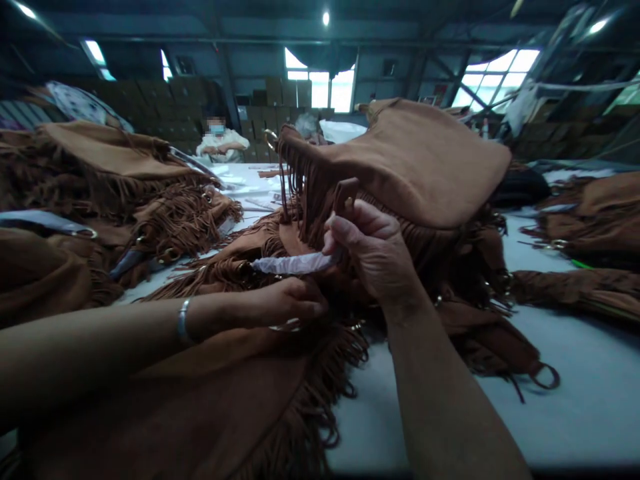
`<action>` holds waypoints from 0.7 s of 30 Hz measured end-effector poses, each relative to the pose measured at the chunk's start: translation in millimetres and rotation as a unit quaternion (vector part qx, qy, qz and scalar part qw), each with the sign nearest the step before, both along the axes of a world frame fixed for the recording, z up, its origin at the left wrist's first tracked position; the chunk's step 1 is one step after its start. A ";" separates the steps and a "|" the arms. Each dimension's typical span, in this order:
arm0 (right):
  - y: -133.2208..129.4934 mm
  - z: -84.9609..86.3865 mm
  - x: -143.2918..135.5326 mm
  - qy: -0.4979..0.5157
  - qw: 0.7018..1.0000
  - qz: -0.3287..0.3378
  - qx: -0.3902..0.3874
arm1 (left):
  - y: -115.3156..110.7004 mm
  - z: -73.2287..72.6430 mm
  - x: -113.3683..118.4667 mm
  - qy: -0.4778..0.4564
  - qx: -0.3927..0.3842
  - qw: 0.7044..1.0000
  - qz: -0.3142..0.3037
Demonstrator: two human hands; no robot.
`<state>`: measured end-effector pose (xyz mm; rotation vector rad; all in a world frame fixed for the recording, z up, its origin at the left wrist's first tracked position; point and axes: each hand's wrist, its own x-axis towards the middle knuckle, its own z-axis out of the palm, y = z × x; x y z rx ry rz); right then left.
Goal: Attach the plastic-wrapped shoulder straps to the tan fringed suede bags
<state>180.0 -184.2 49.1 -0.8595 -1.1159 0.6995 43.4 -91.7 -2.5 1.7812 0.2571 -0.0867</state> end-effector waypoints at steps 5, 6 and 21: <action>2.6 -28.0 11.0 0.049 0.998 0.019 -0.044 | -26.9 -7.2 32.5 0.055 0.222 0.974 -0.007; 1.5 -31.2 12.0 0.058 0.996 0.034 -0.052 | -31.2 -8.1 36.3 0.063 0.226 0.972 0.001; -6.8 -34.6 18.8 0.137 0.986 0.090 -0.043 | -31.5 9.9 -5.5 -0.088 -0.161 0.983 0.007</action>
